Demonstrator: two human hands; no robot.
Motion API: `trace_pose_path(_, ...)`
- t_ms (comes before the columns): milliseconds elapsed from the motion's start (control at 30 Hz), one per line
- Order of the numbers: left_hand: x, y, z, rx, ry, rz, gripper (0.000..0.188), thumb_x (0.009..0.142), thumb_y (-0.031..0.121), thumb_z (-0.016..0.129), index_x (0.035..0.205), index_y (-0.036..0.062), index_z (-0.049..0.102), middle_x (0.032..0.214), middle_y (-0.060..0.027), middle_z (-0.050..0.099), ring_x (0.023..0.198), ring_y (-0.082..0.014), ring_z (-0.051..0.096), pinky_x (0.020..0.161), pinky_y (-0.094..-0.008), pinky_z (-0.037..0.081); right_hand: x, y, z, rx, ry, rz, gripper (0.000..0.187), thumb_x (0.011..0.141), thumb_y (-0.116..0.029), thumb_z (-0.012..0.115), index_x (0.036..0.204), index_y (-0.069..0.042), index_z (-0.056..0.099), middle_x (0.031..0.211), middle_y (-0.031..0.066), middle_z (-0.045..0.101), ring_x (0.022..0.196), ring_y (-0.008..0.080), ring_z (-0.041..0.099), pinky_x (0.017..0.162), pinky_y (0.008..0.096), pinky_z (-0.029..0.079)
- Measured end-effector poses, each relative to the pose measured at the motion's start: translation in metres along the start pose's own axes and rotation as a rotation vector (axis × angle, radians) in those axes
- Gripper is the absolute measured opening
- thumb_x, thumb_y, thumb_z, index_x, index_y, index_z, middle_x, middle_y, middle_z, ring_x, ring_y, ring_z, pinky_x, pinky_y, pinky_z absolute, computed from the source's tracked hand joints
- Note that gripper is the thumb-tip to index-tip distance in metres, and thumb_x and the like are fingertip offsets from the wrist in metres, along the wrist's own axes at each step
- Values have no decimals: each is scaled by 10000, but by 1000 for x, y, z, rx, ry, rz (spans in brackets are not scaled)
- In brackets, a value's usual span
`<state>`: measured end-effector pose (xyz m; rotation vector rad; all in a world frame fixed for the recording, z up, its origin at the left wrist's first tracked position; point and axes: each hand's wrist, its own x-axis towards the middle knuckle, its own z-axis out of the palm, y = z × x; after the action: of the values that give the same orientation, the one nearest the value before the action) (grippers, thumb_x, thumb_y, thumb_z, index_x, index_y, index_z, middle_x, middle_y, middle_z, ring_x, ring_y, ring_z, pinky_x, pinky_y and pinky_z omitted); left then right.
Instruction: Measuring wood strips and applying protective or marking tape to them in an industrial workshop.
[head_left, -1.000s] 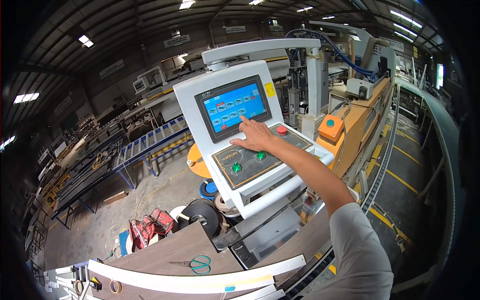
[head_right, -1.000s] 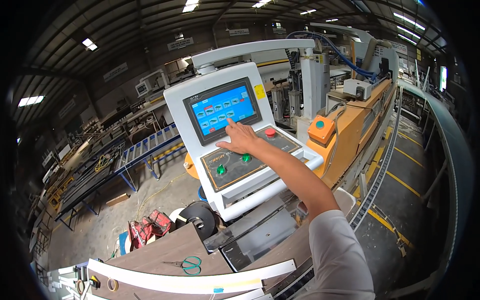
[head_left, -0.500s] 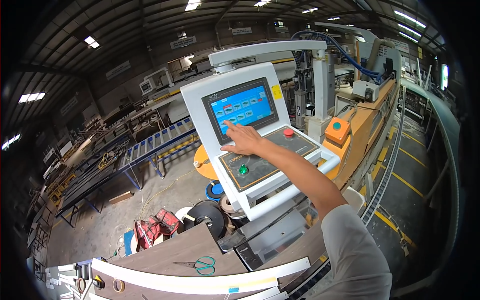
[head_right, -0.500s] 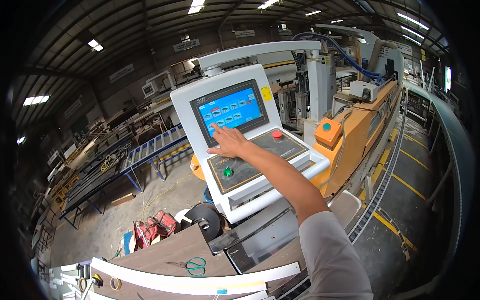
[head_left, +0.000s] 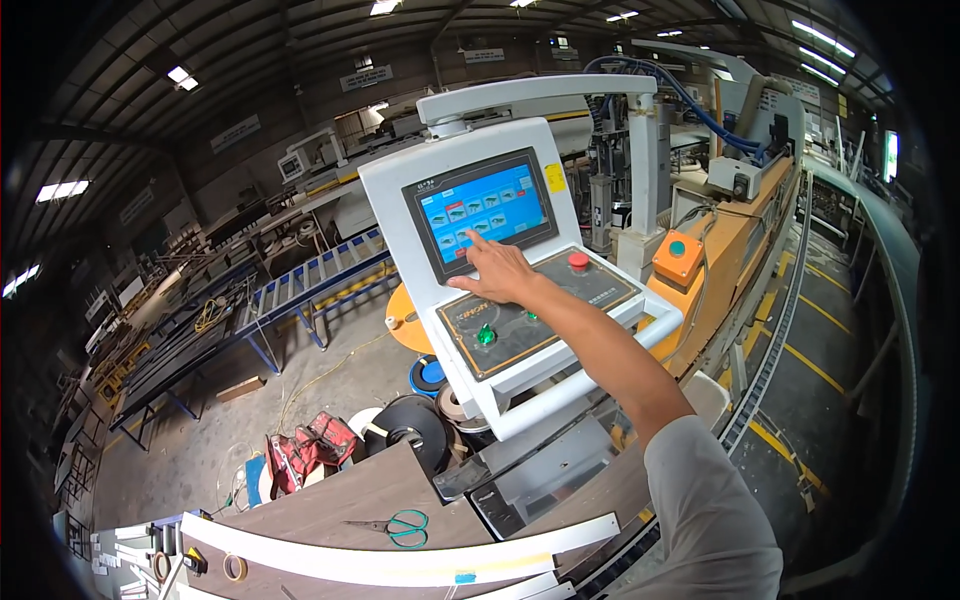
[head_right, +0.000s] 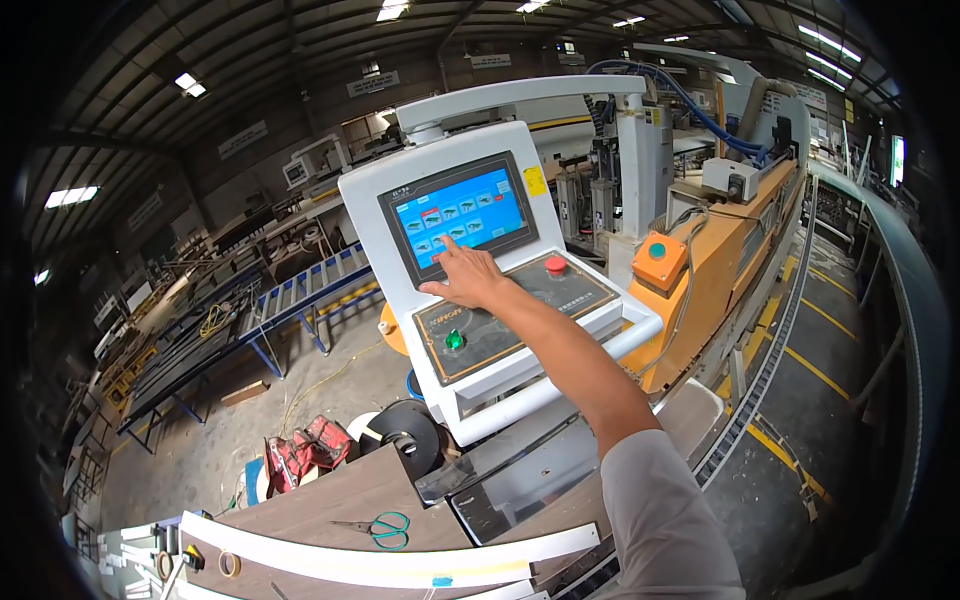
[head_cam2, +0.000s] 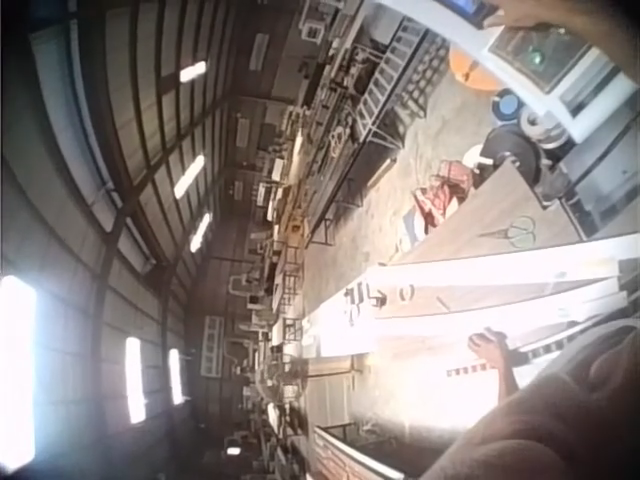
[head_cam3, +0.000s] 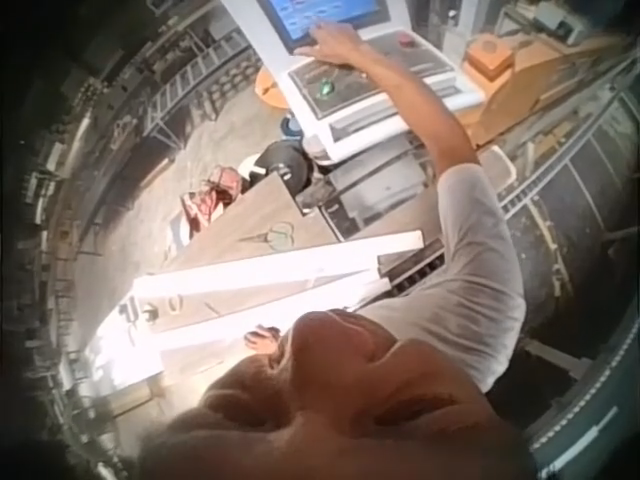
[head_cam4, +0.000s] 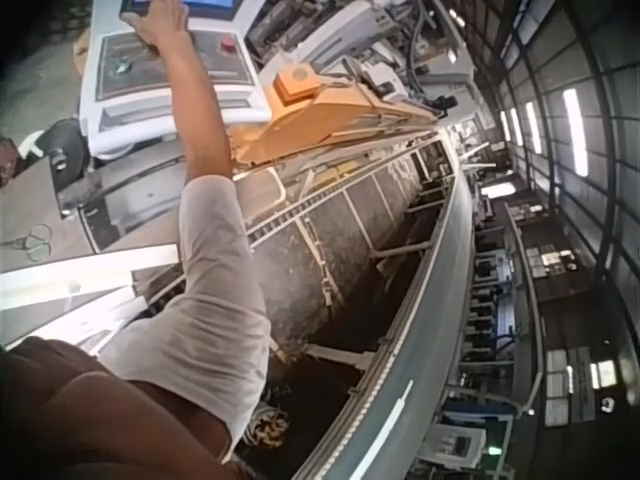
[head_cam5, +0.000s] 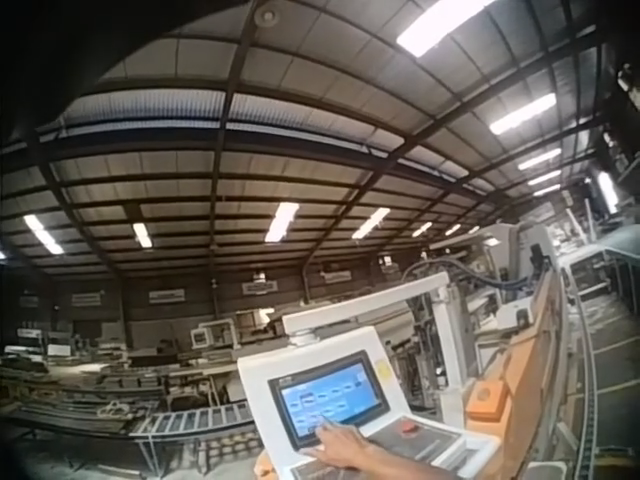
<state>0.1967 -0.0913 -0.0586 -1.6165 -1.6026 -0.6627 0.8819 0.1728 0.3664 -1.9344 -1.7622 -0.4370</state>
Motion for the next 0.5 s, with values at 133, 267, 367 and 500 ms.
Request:
trace_pose_path(133, -4, 5, -5, -42, -91, -133, 469, 1037, 368, 529, 1369, 47, 448, 1203, -287, 576, 1048, -469, 581, 872, -591, 509, 1, -2, -1, -7, -14, -5, 686, 905, -645, 629, 1062, 21, 671, 1606, 240, 356, 1329, 368, 547, 1031, 486, 491)
trace_pose_path(267, -4, 10, -20, -153, -310, -441, 548, 1036, 485, 469, 1322, 20, 524, 1296, -273, 545, 1155, -454, 541, 953, -559, 474, 2, -6, 0, 1, -25, -2, 689, 905, -643, 630, 1060, 27, 668, 1608, 235, 356, 1330, 368, 545, 1031, 485, 491)
trace_pose_path(367, -1, 13, -23, -182, -349, -503, 585, 1034, 522, 450, 1308, 14, 547, 1331, -268, 530, 1191, -448, 524, 971, -551, 462, 3, -7, 1, -5, -38, 3, 691, 907, -639, 631, 1069, 31, 667, 1610, 233, 352, 1328, 367, 546, 1033, 483, 490)
trace_pose_path(500, 2, 14, -22, -189, -296, -475, 565, 1033, 502, 476, 1281, 0, 549, 1312, -270, 536, 1169, -457, 526, 961, -557, 466, 4, -7, 3, -23, -11, 3, 709, 905, -644, 629, 1105, 35, 668, 1611, 236, 349, 1324, 363, 549, 1035, 478, 490)
